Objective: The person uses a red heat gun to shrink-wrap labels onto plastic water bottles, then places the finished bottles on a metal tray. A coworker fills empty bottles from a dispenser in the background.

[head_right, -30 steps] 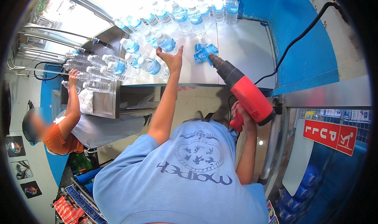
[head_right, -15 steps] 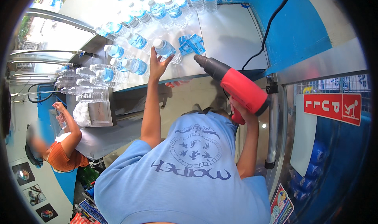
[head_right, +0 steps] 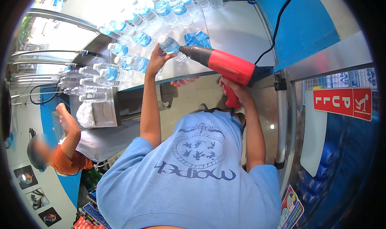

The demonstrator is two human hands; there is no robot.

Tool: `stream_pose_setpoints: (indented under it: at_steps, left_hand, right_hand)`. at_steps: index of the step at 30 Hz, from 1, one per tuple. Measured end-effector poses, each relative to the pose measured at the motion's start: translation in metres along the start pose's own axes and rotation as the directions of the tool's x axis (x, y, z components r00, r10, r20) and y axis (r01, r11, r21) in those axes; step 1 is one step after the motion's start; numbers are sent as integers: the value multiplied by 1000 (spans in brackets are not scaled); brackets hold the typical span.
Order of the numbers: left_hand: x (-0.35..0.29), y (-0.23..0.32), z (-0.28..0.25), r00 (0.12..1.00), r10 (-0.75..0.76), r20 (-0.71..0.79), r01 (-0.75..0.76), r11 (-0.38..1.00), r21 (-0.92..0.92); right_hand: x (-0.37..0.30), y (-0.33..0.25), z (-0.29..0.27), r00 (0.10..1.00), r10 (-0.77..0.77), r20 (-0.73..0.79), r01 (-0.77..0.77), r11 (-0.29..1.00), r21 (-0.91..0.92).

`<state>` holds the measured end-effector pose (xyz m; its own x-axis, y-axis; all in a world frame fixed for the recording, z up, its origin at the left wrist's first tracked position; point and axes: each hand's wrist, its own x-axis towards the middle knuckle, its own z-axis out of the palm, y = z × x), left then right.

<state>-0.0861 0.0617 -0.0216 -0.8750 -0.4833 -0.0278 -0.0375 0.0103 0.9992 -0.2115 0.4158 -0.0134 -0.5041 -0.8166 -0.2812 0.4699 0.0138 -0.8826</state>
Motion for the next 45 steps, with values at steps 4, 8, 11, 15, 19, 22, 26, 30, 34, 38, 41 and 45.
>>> stream_pose_setpoints:
  at_steps: [4,8,11,15,19,22,26,30,34,38,41,45]
  left_hand:
    - [2,0,-4,1000,-17,23,17,1000,8]
    - [0,10,0,1000,3,21,-3,999,32]
    - [-3,37,6,986,165,16,-166,984,71]
    - [-5,87,6,938,333,101,-347,877,334]
    - [6,114,10,948,295,118,-297,695,654]
    - [22,114,14,944,327,-37,-151,532,833]
    - [44,110,15,927,369,-70,-114,455,883]
    - [48,109,20,941,292,-173,19,464,886]
    - [41,107,23,924,336,-184,10,460,888]
    - [33,108,19,941,324,-96,-106,552,827]
    - [30,115,22,952,287,-104,-125,677,725]
    - [47,136,39,864,488,-127,-265,655,708]
  right_hand:
    - [2,-1,1,1000,7,10,-7,1000,-5]
    - [2,-2,0,1000,20,15,-21,1000,10]
    - [3,0,0,1000,-22,12,22,1000,15]
    - [2,4,1,999,39,-22,-40,998,-45]
    - [-4,6,5,1000,10,-27,-12,998,-57]
    - [-15,9,9,998,-7,-58,5,999,-37]
    - [-11,17,16,997,-76,-34,75,996,-38]
    - [0,22,19,996,-83,-21,81,994,-78]
    - [5,24,16,993,-115,-28,111,988,-109]
    - [7,29,13,995,-98,-28,96,992,-79]
    - [6,31,6,995,-76,-62,63,980,-190]
    - [-26,26,-7,989,-35,-146,15,991,-134]
